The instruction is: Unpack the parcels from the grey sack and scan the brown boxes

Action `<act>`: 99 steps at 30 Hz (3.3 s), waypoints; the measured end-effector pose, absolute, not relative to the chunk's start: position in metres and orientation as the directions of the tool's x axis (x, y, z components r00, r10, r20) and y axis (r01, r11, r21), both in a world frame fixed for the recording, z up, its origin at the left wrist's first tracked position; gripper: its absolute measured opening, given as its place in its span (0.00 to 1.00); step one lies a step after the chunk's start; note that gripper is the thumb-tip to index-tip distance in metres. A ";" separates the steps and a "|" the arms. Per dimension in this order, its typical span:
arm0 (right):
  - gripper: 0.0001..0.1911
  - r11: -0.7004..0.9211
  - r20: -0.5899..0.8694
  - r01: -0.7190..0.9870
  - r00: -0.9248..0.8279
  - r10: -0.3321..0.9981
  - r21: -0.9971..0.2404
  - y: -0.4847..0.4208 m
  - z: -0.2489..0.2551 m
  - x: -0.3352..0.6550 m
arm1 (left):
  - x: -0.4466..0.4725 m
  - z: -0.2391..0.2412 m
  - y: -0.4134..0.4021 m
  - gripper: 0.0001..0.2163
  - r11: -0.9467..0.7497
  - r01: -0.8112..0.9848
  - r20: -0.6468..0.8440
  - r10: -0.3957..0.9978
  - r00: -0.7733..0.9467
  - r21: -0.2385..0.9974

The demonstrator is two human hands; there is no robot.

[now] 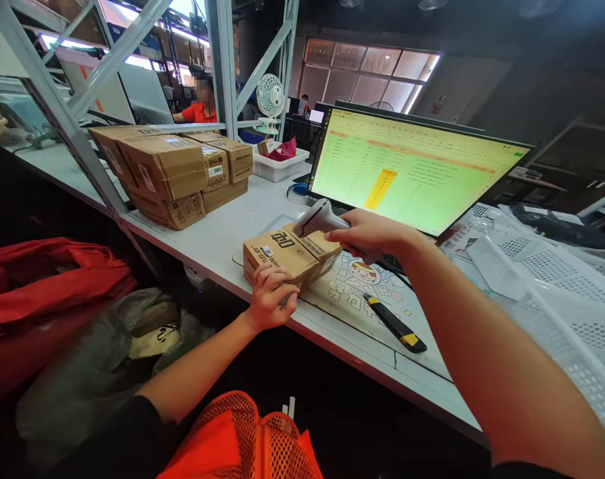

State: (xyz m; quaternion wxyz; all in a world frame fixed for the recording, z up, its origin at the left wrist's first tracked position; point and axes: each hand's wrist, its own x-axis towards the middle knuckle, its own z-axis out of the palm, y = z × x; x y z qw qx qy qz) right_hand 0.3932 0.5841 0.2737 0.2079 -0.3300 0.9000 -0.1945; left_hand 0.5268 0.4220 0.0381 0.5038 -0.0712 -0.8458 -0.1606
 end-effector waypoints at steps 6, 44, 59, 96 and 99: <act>0.24 0.663 -0.366 -0.524 -0.563 -0.741 -0.534 0.576 0.268 0.420 | 0.526 0.040 0.424 0.06 0.944 0.261 0.884 -0.062 -0.464 0.203; 0.33 0.989 0.185 -0.083 -0.981 -0.059 -0.125 0.804 0.076 0.365 | 0.532 0.049 0.425 0.05 0.940 0.339 0.978 0.055 -0.199 0.017; 0.33 0.969 0.346 -0.142 -0.936 -0.065 -0.204 0.894 0.025 0.310 | 0.532 0.051 0.428 0.06 0.952 0.306 0.979 0.061 -0.194 0.001; 0.35 0.956 0.348 -0.069 -0.937 0.035 -0.284 0.900 0.016 0.305 | 0.532 0.050 0.431 0.06 0.953 0.297 0.980 -0.006 -0.199 0.066; 0.33 0.955 0.358 -0.086 -0.933 0.023 -0.285 0.900 0.016 0.305 | 0.533 0.049 0.431 0.06 0.951 0.300 0.979 -0.014 -0.204 0.076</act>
